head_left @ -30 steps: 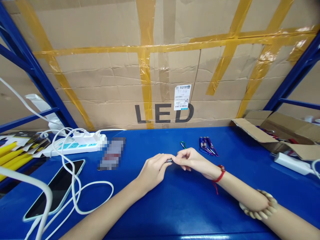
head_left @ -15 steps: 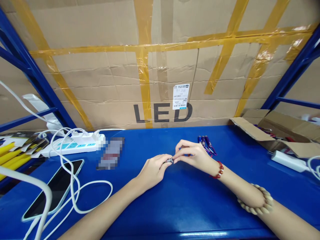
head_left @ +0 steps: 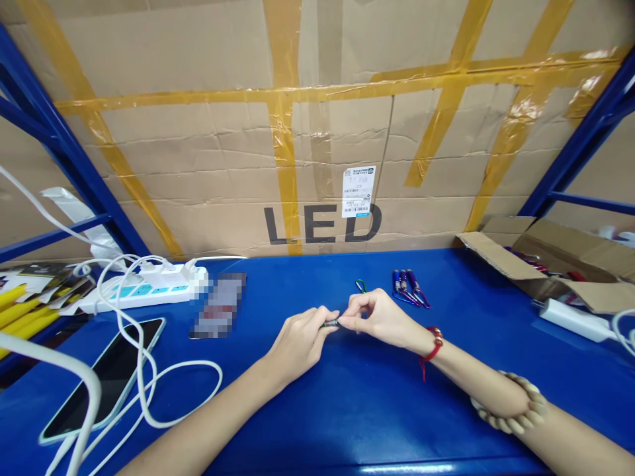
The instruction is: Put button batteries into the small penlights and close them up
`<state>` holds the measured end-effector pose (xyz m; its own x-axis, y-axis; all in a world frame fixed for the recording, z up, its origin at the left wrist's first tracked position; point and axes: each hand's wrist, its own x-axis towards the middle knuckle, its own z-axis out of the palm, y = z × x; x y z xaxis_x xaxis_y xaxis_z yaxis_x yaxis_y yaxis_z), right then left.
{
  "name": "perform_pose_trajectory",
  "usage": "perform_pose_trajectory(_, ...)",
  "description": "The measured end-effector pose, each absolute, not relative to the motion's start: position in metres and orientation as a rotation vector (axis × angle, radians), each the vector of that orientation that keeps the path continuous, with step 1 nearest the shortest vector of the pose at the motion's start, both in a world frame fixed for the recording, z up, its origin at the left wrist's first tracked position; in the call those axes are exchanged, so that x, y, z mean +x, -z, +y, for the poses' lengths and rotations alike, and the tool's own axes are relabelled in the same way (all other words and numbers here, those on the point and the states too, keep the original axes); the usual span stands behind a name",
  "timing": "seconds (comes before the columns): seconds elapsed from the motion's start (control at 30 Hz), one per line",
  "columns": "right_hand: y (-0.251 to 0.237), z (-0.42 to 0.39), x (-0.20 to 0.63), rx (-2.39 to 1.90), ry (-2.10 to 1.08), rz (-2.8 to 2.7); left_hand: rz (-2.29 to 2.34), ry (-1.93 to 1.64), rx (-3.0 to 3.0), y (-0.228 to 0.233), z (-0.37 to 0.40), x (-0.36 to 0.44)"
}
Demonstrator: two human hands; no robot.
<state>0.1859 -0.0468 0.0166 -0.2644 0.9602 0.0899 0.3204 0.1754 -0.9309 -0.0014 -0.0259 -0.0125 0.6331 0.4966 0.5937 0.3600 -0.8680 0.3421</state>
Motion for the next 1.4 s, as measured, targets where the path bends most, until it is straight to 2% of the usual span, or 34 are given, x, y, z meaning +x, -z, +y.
perform_pose_trajectory(0.1,-0.021,-0.050,0.184,-1.269,-1.304,-1.596,0.659,-1.107,2.706,0.013,-0.024,0.000)
perform_pose_trajectory(0.2,-0.021,-0.050,0.183,-1.298,-1.297,-1.562,0.706,-1.066,2.696,0.014,-0.023,0.001)
perform_pose_trajectory(0.27,-0.020,-0.048,0.184,-1.321,-1.165,-1.616,0.763,-1.047,2.646,0.016,-0.021,0.003)
perform_pose_trajectory(0.43,-0.015,-0.040,0.193,-1.158,-0.516,-1.921,0.845,-0.987,2.453,0.014,-0.021,0.007)
perform_pose_trajectory(0.53,-0.014,-0.037,0.200,-1.000,-0.384,-2.061,0.879,-0.868,2.422,0.010,-0.022,0.007)
perform_pose_trajectory(0.73,-0.009,-0.031,0.209,-0.946,-0.357,-2.127,0.761,-0.716,2.352,0.008,-0.021,0.005)
perform_pose_trajectory(1.0,0.008,-0.024,0.205,-0.956,-0.422,-2.196,0.676,-0.688,2.320,0.005,-0.040,0.017)
perform_pose_trajectory(1.13,0.009,-0.021,0.204,-1.129,-0.347,-2.121,0.914,-0.728,2.229,0.011,-0.029,0.016)
perform_pose_trajectory(1.27,0.002,-0.021,0.206,-1.296,-0.536,-2.076,0.968,-0.799,2.177,0.017,-0.016,0.012)
perform_pose_trajectory(1.4,-0.011,-0.037,0.201,-1.130,-1.182,-2.258,0.994,-0.852,2.151,0.017,-0.016,0.012)
